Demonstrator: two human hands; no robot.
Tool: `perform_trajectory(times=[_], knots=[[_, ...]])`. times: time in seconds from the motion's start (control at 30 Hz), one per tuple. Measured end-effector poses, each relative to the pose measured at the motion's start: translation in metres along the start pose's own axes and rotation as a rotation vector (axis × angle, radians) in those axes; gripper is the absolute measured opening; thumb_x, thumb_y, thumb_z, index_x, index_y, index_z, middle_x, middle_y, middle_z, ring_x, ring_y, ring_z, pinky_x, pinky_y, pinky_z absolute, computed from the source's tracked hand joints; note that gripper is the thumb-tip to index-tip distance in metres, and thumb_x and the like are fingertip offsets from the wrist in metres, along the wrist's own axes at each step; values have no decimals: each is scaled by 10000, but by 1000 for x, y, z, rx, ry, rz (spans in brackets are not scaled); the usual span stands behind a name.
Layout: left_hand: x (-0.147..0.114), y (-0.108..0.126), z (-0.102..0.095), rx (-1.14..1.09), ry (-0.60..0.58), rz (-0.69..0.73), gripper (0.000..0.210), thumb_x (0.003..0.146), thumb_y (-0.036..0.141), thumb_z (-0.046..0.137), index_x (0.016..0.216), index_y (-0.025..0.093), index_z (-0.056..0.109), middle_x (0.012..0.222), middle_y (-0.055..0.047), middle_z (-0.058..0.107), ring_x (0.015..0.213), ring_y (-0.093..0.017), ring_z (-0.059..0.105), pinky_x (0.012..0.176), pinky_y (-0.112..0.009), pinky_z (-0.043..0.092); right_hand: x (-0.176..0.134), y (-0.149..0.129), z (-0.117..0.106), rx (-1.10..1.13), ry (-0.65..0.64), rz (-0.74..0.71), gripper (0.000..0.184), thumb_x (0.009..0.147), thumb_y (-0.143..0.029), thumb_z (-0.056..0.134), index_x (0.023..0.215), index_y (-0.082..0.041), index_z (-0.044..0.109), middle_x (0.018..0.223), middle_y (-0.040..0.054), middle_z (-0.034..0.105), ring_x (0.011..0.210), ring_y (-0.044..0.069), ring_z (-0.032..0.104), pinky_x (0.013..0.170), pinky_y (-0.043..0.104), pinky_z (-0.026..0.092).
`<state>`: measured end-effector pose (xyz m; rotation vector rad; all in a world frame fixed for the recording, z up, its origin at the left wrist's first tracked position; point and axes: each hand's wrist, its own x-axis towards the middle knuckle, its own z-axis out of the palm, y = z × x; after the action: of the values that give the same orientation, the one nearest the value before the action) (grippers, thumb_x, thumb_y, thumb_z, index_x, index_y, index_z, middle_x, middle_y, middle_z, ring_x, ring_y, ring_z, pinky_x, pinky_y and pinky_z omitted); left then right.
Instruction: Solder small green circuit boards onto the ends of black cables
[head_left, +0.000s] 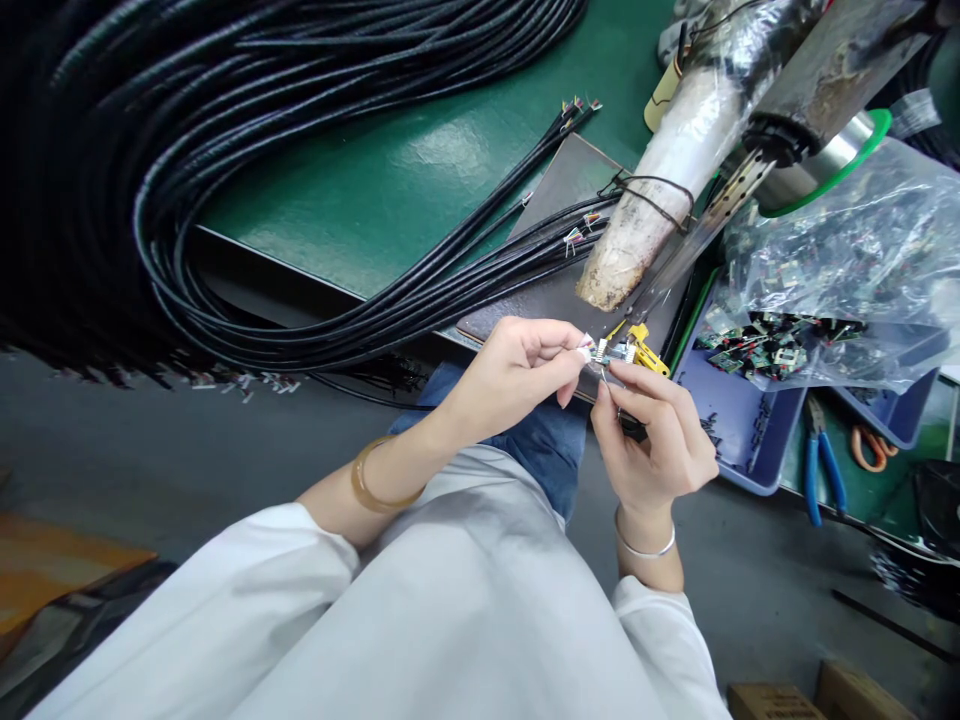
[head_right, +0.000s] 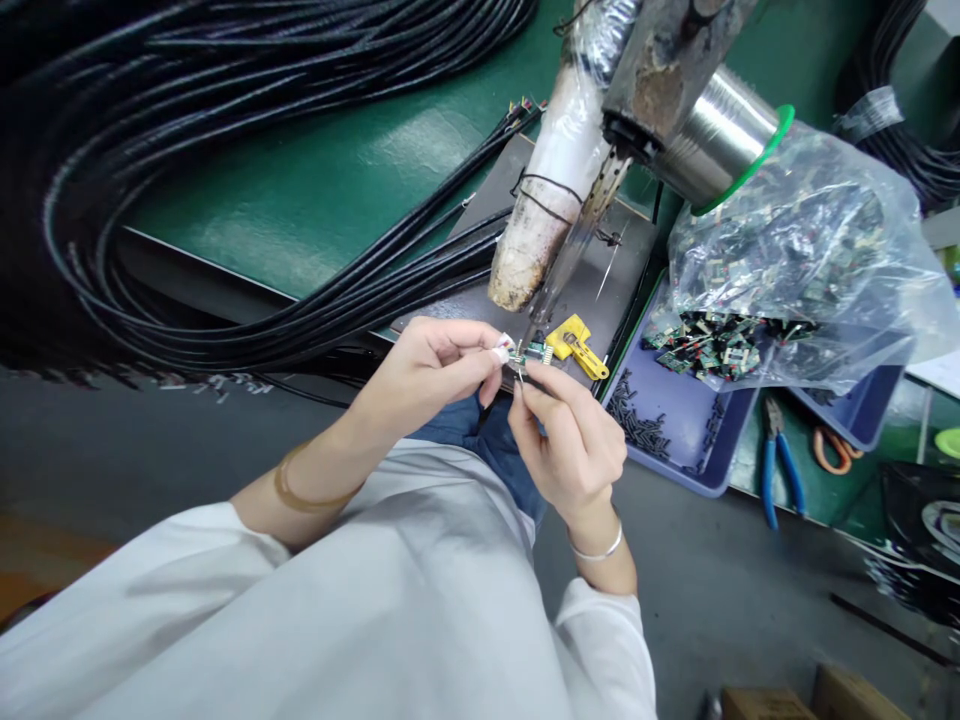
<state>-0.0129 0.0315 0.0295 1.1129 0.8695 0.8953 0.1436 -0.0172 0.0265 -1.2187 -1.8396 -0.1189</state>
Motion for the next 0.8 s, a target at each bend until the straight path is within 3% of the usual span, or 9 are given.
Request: perform_trajectory(times=[0.3, 0.5, 0.7, 0.8], knots=[[-6, 0, -2, -40, -73, -45, 158, 913, 223, 564, 783, 136, 588, 533, 49, 574, 428, -16, 372, 457, -149, 308, 2, 3, -2, 132, -19, 160, 168, 812, -59, 729, 867, -211, 682, 928, 16, 764, 851, 146, 735, 802, 302, 628], [-6, 0, -2, -55, -85, -46, 113, 909, 223, 557, 824, 148, 557, 508, 61, 554, 417, -20, 365, 443, -143, 292, 5, 4, -3, 171, -43, 167, 153, 817, -68, 722, 854, -210, 677, 932, 13, 764, 848, 146, 731, 796, 308, 619], [-5, -3, 0, -8, 69, 8, 159, 891, 216, 569, 748, 147, 567, 514, 51, 560, 402, -22, 395, 430, -144, 317, 3, 3, 1, 123, -37, 107, 196, 808, -49, 727, 901, -215, 682, 943, 14, 776, 852, 146, 745, 785, 285, 616], [-8, -3, 3, 13, 98, 35, 160, 868, 221, 607, 739, 129, 628, 574, 16, 628, 427, -29, 447, 422, -147, 335, 2, 4, 2, 144, -13, 153, 173, 812, -63, 727, 878, -218, 684, 911, 2, 772, 829, 147, 745, 776, 297, 620]])
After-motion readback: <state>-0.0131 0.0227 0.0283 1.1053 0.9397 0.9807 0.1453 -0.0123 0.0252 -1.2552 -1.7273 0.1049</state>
